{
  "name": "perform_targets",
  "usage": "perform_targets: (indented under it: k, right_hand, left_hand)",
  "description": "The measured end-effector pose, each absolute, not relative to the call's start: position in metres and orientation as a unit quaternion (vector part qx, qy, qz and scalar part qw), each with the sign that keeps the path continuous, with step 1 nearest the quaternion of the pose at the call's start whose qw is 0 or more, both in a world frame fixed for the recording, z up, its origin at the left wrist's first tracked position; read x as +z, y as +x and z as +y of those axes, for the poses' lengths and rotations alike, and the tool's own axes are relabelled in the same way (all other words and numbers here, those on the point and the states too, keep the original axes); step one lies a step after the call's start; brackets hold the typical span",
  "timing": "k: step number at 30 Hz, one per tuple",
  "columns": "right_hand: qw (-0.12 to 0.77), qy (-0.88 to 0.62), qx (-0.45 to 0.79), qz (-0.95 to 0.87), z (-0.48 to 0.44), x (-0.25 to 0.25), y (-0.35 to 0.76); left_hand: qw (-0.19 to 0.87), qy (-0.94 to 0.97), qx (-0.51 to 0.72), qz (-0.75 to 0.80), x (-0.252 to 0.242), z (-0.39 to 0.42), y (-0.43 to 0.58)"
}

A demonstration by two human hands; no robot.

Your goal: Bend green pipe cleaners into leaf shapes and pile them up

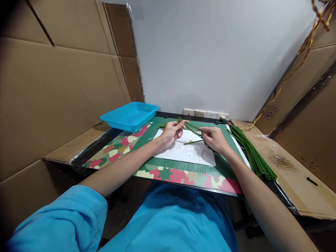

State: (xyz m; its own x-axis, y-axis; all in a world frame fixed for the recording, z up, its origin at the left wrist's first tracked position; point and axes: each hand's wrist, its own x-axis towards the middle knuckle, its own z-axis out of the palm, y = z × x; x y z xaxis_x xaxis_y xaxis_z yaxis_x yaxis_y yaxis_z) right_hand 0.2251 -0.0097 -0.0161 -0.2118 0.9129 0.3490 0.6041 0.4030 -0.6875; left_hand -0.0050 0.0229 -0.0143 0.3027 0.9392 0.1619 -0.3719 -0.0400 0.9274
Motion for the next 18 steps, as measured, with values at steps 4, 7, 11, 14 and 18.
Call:
perform_targets:
  k: [4,7,11,14,18]
  right_hand:
    - [0.372,-0.504,0.209,-0.751,-0.0099,-0.0149,0.2248]
    - [0.372,-0.506,0.208,-0.750,-0.0106,-0.0137,0.2246]
    - [0.366,-0.508,0.195,-0.755,-0.0117,-0.0122,0.2240]
    - [0.361,-0.508,0.178,-0.762,-0.0124,-0.0112,0.2238]
    - [0.361,-0.514,0.180,-0.757,-0.0128,-0.0109,0.2237]
  left_hand:
    - [0.631,0.499,0.523,0.281,-0.0136,0.0231,-0.0051]
    - [0.631,0.498,0.524,0.281,-0.0143,0.0237,-0.0054]
    - [0.632,0.498,0.523,0.281,-0.0148,0.0235,-0.0055]
    - [0.628,0.501,0.521,0.289,-0.0146,0.0225,-0.0050]
    - [0.628,0.501,0.513,0.303,-0.0132,0.0200,-0.0039]
